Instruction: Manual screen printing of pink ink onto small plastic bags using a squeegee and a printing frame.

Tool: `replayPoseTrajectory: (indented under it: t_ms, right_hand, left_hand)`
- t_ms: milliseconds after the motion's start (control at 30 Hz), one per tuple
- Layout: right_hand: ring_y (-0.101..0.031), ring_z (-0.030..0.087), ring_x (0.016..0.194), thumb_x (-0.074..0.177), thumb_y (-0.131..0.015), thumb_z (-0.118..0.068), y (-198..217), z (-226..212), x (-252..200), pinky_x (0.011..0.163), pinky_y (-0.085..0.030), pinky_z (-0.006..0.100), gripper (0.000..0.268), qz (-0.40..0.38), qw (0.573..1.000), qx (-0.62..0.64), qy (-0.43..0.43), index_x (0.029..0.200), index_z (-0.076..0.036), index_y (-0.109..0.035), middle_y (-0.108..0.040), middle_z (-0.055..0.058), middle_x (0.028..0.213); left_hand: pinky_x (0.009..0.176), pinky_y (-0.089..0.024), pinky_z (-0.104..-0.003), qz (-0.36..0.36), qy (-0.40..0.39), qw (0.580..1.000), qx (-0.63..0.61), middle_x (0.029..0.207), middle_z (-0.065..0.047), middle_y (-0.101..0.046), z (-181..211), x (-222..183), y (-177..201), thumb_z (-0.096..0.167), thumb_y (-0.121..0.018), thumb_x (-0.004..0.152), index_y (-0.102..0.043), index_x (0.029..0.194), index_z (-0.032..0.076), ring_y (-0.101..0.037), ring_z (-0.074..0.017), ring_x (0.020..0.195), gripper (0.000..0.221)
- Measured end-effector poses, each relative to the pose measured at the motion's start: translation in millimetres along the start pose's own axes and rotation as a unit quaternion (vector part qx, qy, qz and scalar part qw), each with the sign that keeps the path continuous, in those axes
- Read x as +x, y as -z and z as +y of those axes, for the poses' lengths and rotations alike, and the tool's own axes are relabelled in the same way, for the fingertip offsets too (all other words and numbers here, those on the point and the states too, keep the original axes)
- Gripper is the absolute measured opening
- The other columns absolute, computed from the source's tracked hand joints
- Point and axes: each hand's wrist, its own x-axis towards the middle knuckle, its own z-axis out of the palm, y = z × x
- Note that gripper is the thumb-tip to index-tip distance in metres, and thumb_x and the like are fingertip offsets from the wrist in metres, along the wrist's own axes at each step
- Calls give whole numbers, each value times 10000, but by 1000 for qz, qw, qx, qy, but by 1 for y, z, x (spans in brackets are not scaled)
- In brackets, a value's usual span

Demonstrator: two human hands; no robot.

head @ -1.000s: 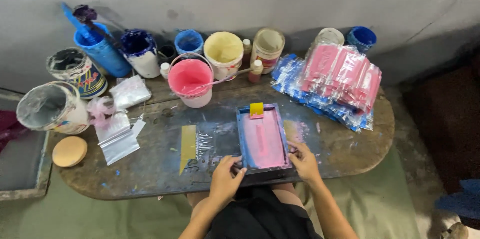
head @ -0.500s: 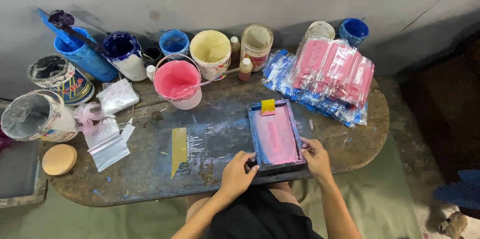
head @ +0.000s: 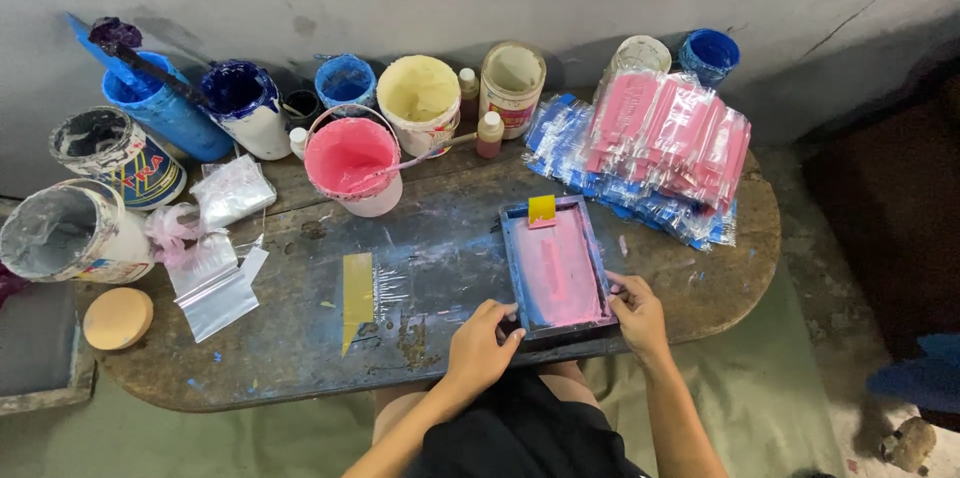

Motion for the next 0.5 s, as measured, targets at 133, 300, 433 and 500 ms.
replayPoseTrajectory:
  t_ms: [133,300,433,500]
  right_hand:
    - [-549,120,841,906,-653,-41,-4,-7,-1,781,-457,255,415,-11,1000,-20,12,1306,-115,-736,-580,1,982]
    - [-549,119,806,902,-632,18,-9,-8,0,742,-478,250,430,-8,1000,-9,3,1306,-88,-736,-567,11,976]
    - [-542,123,796,903,-643,-7,-9,-3,1,742,-483,264,437,-9,1000,-23,-13,1316,-118,-734,-573,9,983]
    - [-548,111,782,893,-635,-20,-9,-1,1,735,-484,247,439,-6,1000,-26,-5,1307,-123,-738,-587,6,980]
  left_hand:
    - [777,-512,-325,1,21,1000,-4,1101,92,-625,-3,-5,2,311,-652,920,-651,1299,191,-643,-131,856,397]
    - [763,-520,-326,17,4,1000,-8,1103,79,-641,-11,-4,-1,287,-665,917,-656,1297,174,-652,-135,824,397]
    - [760,-519,-324,21,12,1000,-5,1091,83,-647,-8,-4,1,285,-680,903,-671,1246,182,-656,-129,831,359]
    - [798,-524,-348,21,17,1000,2,1117,70,-655,-10,-3,0,308,-681,897,-662,1259,187,-671,-164,885,382]
